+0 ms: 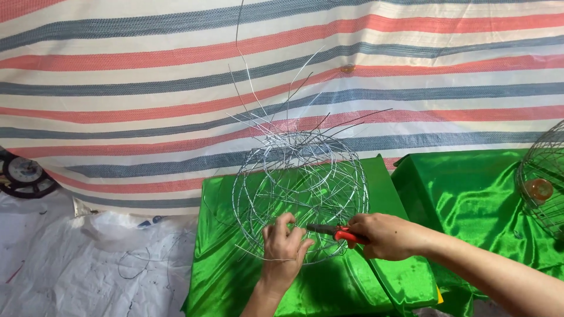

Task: Molding and trimming a wire structure using pliers to create a specific shape.

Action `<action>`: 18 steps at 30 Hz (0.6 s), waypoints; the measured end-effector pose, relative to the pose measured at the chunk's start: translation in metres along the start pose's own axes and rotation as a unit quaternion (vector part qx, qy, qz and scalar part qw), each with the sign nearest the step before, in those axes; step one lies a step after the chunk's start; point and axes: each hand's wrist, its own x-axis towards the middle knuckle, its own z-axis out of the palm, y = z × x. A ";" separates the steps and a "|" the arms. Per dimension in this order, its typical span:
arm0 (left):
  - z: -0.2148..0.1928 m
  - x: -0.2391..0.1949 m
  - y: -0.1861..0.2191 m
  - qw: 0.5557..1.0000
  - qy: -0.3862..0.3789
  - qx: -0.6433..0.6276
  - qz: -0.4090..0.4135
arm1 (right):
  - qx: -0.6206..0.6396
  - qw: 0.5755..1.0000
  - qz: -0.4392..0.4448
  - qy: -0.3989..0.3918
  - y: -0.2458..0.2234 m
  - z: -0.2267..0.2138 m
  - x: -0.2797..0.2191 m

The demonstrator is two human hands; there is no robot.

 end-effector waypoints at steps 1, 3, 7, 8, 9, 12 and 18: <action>0.001 -0.001 -0.002 1.000 0.001 -0.005 0.003 | -0.003 1.000 0.020 -0.021 -0.006 -0.007 -0.002; 0.002 -0.002 -0.003 1.000 0.002 -0.009 0.006 | -0.006 0.998 0.039 -0.043 -0.017 -0.018 -0.005; 0.001 -0.002 -0.004 1.000 0.007 -0.014 0.010 | 0.056 0.992 0.077 -0.084 -0.030 -0.034 -0.010; 0.001 -0.002 -0.004 1.000 0.009 -0.014 0.011 | 0.097 0.986 0.093 -0.098 -0.031 -0.036 -0.010; 0.001 -0.002 -0.004 1.000 0.010 -0.014 0.011 | 0.096 0.986 0.092 -0.097 -0.029 -0.035 -0.010; 0.000 -0.001 -0.003 1.000 0.008 -0.011 0.014 | 0.129 0.983 0.076 -0.106 -0.025 -0.033 -0.009; 0.003 -0.001 -0.003 1.000 0.007 -0.003 0.023 | 0.050 0.994 0.060 -0.081 -0.025 -0.029 -0.005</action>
